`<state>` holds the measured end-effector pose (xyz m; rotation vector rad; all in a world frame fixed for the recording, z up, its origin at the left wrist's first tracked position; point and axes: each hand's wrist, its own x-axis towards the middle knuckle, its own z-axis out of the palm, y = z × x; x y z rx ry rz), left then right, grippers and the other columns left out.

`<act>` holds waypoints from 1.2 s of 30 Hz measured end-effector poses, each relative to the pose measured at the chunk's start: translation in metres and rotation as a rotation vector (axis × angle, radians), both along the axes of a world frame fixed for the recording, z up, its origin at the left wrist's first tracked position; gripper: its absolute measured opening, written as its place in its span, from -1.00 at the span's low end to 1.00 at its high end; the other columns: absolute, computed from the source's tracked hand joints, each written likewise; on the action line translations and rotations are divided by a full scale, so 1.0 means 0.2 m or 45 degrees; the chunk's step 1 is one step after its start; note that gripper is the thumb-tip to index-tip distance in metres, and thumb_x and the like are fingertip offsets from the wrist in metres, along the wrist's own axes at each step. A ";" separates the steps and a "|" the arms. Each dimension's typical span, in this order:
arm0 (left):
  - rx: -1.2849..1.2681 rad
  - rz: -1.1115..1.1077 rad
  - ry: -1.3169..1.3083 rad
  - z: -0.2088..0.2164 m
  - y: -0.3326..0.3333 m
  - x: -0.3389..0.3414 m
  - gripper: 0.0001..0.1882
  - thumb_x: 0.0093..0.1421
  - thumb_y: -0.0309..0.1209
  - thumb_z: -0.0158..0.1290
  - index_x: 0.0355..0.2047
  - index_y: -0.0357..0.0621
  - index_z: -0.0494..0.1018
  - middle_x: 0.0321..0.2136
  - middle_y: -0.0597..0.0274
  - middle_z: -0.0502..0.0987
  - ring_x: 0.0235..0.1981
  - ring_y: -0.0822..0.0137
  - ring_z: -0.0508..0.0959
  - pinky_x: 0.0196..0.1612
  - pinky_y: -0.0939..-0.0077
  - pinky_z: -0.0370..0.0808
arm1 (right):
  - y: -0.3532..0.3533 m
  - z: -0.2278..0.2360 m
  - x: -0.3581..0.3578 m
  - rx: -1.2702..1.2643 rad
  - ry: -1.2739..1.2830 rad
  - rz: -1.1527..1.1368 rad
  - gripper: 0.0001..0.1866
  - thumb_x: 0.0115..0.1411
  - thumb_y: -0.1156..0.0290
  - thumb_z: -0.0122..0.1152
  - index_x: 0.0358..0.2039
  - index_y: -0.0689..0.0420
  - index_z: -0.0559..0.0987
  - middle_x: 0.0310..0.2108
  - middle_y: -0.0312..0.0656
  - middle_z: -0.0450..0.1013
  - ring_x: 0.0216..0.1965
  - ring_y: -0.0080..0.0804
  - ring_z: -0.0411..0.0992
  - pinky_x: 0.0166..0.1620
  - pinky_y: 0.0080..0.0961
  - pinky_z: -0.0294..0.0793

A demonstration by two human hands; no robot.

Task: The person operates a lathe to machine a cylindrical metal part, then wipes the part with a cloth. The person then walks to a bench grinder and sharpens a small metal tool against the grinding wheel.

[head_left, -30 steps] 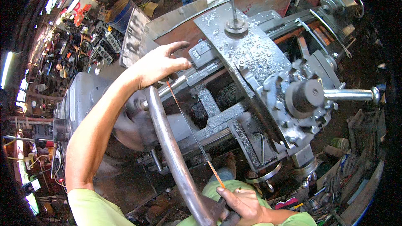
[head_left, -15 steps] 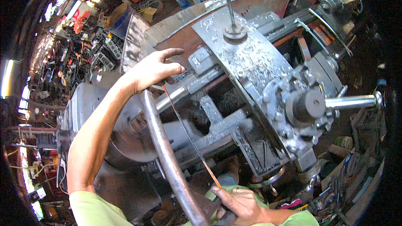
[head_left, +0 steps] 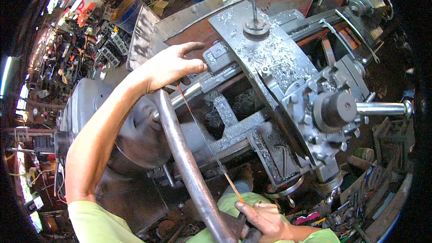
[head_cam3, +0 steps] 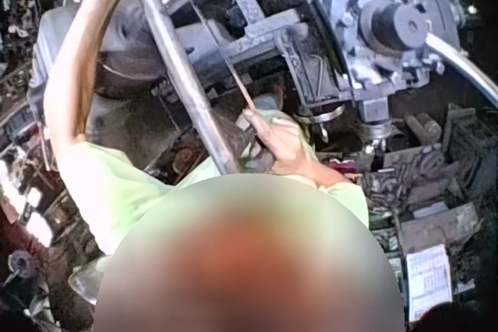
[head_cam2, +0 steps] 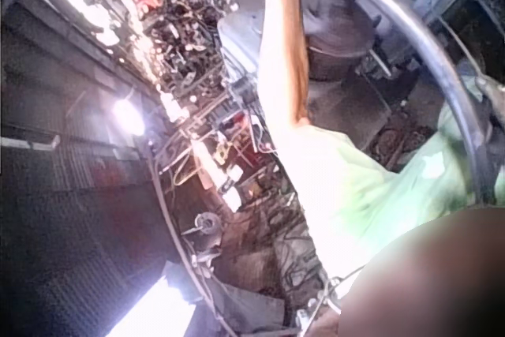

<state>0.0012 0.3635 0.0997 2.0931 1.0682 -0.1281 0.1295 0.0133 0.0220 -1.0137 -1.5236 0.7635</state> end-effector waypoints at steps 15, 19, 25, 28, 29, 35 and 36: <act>-0.034 0.069 -0.014 -0.02 0.01 0.00 -0.24 0.08 -0.09 0.14 0.23 -0.21 0.26 -0.24 0.11 0.56 -0.34 0.40 0.50 -0.24 0.44 0.49 | -0.01 0.01 -0.03 -0.016 0.084 -0.040 -0.24 -0.10 0.45 0.36 0.15 0.46 0.35 -0.50 -0.16 0.52 -0.63 -0.39 0.46 -0.50 -0.42 0.43; 0.077 -0.062 0.042 0.00 -0.10 0.01 -0.23 0.09 -0.10 0.14 0.22 -0.30 0.25 -0.05 -0.06 0.53 -0.03 0.29 0.48 0.12 0.42 0.34 | -0.12 0.01 -0.01 -0.012 -0.012 -0.030 -0.22 -0.13 0.44 0.38 0.14 0.47 0.35 -0.38 -0.08 0.56 -0.61 -0.38 0.47 -0.48 -0.43 0.45; -0.026 -0.001 0.017 0.00 -0.07 0.01 -0.24 0.09 -0.09 0.13 0.21 -0.30 0.26 -0.05 -0.01 0.52 -0.07 0.34 0.48 0.05 0.46 0.38 | -0.10 0.01 0.01 -0.052 -0.015 0.043 -0.22 -0.12 0.40 0.37 0.13 0.48 0.35 -0.26 0.02 0.55 -0.58 -0.35 0.48 -0.46 -0.41 0.44; -0.134 0.081 -0.053 -0.02 0.01 -0.01 -0.21 0.07 -0.06 0.14 0.25 -0.21 0.24 -0.22 0.12 0.56 -0.36 0.37 0.52 -0.27 0.47 0.49 | -0.01 0.00 0.00 -0.007 -0.003 0.053 -0.24 -0.12 0.43 0.36 0.12 0.48 0.36 -0.30 0.00 0.55 -0.58 -0.36 0.48 -0.47 -0.42 0.44; -0.081 0.084 -0.062 -0.02 0.04 -0.02 -0.20 0.08 -0.06 0.15 0.25 -0.22 0.23 -0.24 0.14 0.56 -0.38 0.39 0.52 -0.30 0.49 0.48 | 0.02 0.00 0.00 -0.056 -0.024 0.065 -0.26 -0.12 0.46 0.35 0.12 0.47 0.38 -0.34 -0.02 0.55 -0.58 -0.35 0.48 -0.46 -0.40 0.45; -0.005 0.025 -0.037 -0.02 0.16 -0.02 -0.21 0.08 -0.09 0.15 0.25 -0.23 0.23 -0.23 0.12 0.58 -0.37 0.42 0.53 -0.32 0.51 0.50 | 0.18 -0.02 -0.02 -0.014 0.032 0.047 -0.28 -0.09 0.46 0.35 0.12 0.46 0.38 -0.56 -0.21 0.49 -0.60 -0.33 0.47 -0.46 -0.39 0.45; -0.060 0.092 0.007 -0.02 0.16 -0.01 -0.23 0.08 -0.10 0.15 0.24 -0.20 0.25 -0.23 0.11 0.58 -0.37 0.42 0.53 -0.35 0.49 0.51 | 0.17 -0.02 -0.01 -0.045 0.054 0.056 -0.28 -0.08 0.45 0.34 0.12 0.46 0.38 -0.57 -0.22 0.48 -0.61 -0.32 0.47 -0.46 -0.39 0.46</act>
